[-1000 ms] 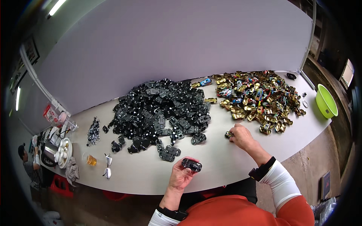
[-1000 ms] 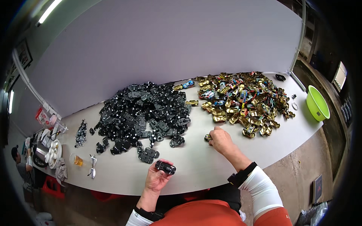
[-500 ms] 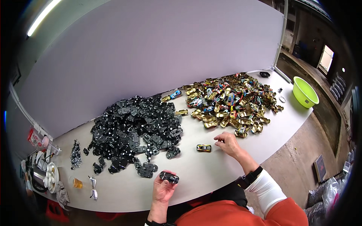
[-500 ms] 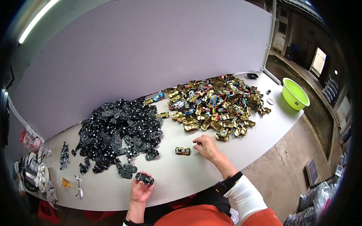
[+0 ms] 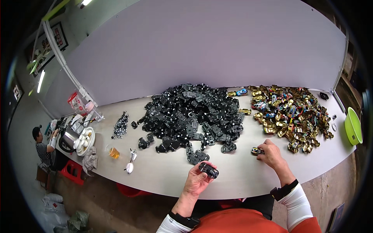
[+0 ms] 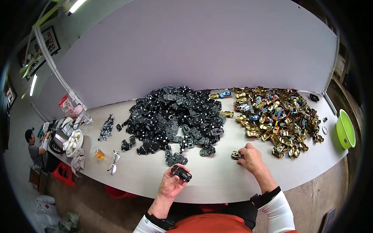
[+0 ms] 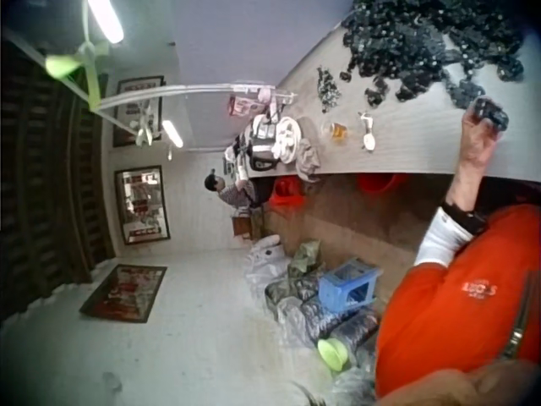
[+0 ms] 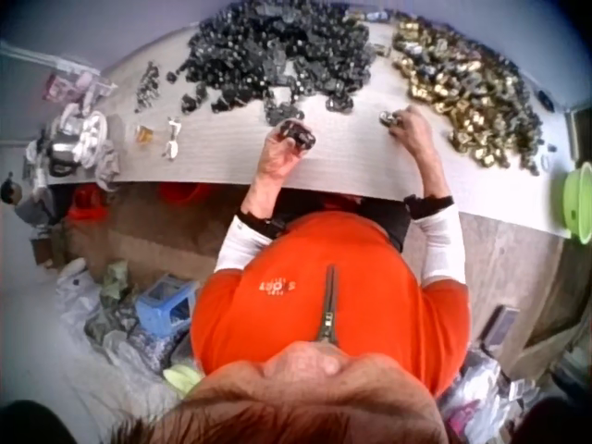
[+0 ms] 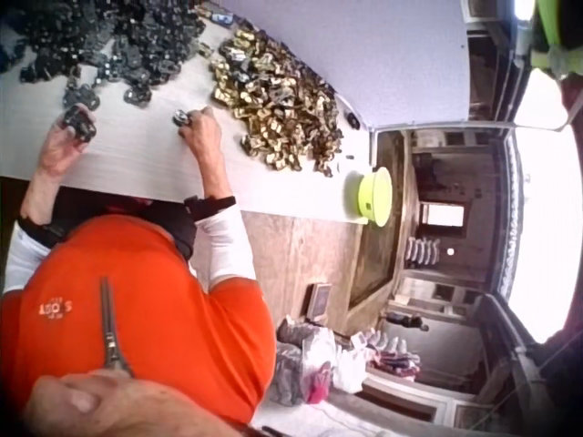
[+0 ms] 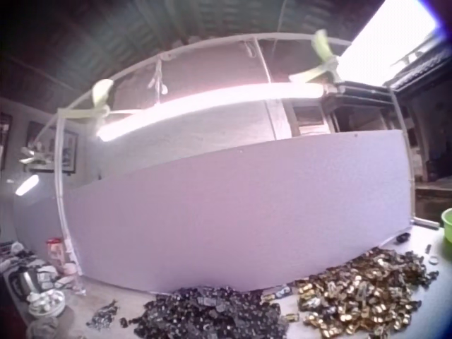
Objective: The person assembles small toy cars by hand at a table. They pick up a black car chassis and a gold car body, fit them together, and place the completed unit on the table. This process is repeated continuously with different colored bodies and chassis from large piles on the table.
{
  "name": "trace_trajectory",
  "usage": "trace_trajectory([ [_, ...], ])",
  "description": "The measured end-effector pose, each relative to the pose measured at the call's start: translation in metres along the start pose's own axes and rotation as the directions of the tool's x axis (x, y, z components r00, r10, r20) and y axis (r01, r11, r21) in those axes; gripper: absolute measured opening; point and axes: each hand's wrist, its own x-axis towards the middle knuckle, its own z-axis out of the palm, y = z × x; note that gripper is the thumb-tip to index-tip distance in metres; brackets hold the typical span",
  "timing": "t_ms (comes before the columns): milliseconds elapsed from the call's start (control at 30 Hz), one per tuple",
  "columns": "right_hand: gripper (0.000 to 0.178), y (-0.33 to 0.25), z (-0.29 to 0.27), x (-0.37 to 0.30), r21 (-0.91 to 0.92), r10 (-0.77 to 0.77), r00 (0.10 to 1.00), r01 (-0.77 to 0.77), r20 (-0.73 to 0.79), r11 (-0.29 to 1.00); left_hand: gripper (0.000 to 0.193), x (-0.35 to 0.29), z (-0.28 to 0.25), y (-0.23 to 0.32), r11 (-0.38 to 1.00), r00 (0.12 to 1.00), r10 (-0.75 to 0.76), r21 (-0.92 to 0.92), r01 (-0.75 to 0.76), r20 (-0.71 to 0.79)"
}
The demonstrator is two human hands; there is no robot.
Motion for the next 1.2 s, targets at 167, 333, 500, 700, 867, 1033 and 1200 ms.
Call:
trace_trajectory([
  [167,0.032,0.007,0.006,-0.003,0.018,0.037,0.998,-0.037,-0.047,0.999,0.039,0.006,-0.005,-0.004,1.000,0.999,-0.009,-0.006,0.008,-0.046],
  [333,0.028,0.009,0.003,-0.001,-0.037,0.103,0.994,-0.105,-0.046,0.994,0.037,0.015,-0.002,-0.008,0.999,0.999,-0.042,-0.002,0.042,-0.035],
  [500,0.030,0.004,0.007,0.009,-0.135,0.087,0.996,-0.083,0.020,0.987,0.035,0.024,0.008,0.013,0.992,0.992,0.120,0.046,-0.118,-0.028],
  [700,0.029,-0.038,-0.004,-0.013,0.340,-0.112,0.979,0.164,-0.168,0.926,0.037,0.032,0.013,0.007,0.995,0.994,0.097,0.018,-0.098,0.050],
  [867,0.029,-0.067,-0.004,-0.025,0.346,-0.204,0.961,0.259,-0.188,0.902,0.037,0.038,0.011,-0.008,0.999,0.996,0.048,-0.016,-0.046,0.079],
  [1033,0.025,-0.069,-0.001,-0.026,0.370,-0.224,0.964,0.263,-0.147,0.891,0.035,0.040,0.007,-0.017,0.999,0.998,0.038,0.012,-0.039,0.040],
  [1200,0.026,-0.074,-0.001,-0.028,0.383,-0.232,0.964,0.263,-0.127,0.885,0.033,0.036,0.002,-0.025,0.998,1.000,-0.031,0.049,0.030,0.006],
])
